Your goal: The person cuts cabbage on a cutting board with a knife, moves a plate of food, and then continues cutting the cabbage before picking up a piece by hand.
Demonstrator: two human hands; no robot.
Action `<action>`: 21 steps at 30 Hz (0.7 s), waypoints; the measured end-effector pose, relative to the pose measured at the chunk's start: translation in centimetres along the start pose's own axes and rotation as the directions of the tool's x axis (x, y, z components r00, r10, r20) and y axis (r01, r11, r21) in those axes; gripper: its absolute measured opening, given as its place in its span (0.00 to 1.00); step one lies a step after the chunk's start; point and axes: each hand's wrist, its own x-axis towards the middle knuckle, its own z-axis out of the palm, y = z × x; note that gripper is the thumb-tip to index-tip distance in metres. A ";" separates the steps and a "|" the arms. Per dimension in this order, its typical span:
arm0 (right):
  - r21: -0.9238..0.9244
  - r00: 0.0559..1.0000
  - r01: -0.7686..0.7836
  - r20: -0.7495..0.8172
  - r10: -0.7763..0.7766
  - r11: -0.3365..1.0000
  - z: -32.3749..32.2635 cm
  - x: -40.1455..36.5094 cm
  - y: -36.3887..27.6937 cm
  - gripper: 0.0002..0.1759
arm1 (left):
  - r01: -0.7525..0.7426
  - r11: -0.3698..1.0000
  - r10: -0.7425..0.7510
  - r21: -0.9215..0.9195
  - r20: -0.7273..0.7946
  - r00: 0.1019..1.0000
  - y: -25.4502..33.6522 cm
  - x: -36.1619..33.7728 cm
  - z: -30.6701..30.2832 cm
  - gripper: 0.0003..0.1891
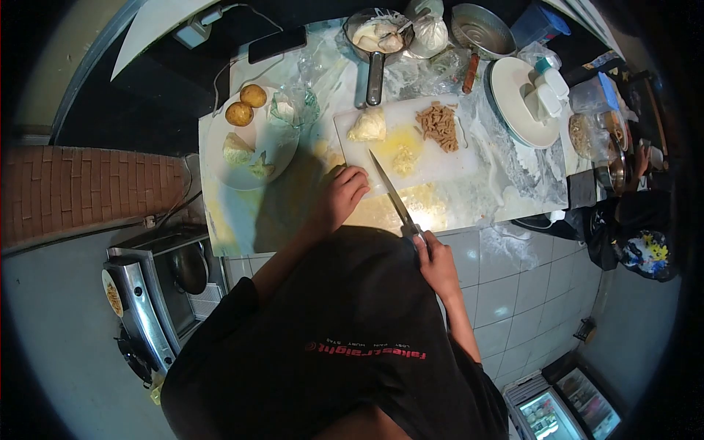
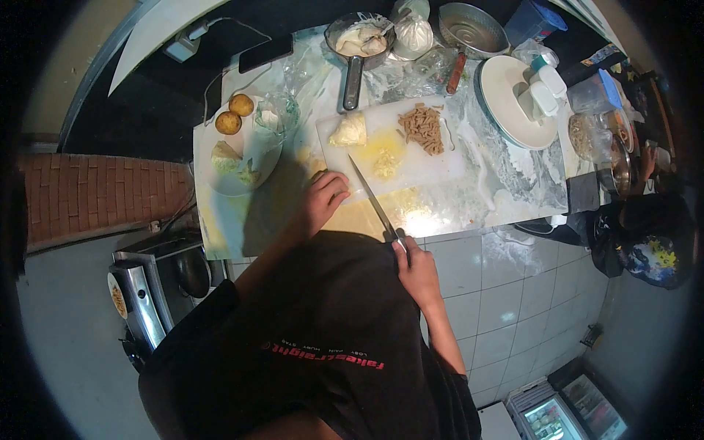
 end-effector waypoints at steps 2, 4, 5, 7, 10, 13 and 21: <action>-0.004 1.000 -0.014 0.012 0.014 1.000 0.0 0.0 0.0 0.17 | 0.077 0.995 -0.075 -0.060 0.022 0.997 0.7 0.2 0.2 0.07; -0.008 0.999 -0.026 0.021 0.027 1.000 0.0 0.0 0.0 0.17 | 0.151 0.982 -0.146 -0.118 0.048 0.988 1.0 0.4 0.1 0.10; 0.005 1.000 -0.010 0.000 0.010 1.000 0.0 0.0 0.0 0.17 | 0.182 0.969 -0.172 -0.169 0.072 0.982 1.0 0.5 0.1 0.10; 0.017 1.000 0.007 -0.021 -0.007 1.000 -0.1 0.0 -0.4 0.18 | 0.213 0.953 -0.196 -0.218 0.097 0.976 0.1 0.6 0.2 0.10; 0.059 0.999 -0.006 -0.033 0.008 0.998 -0.4 0.4 -1.7 0.18 | 0.453 0.649 -0.360 -0.611 0.279 0.891 -1.4 0.9 0.4 0.09; 0.385 0.989 0.077 -0.143 -0.023 0.920 1.0 1.8 -1.2 0.13 | 0.467 0.362 -0.400 -0.806 0.318 0.860 0.7 2.2 -1.2 0.09; 0.548 0.962 0.257 -0.222 -0.157 0.796 1.5 6.8 -8.8 0.10 | 0.384 0.340 -0.316 -0.858 0.281 0.906 4.6 2.7 -3.0 0.14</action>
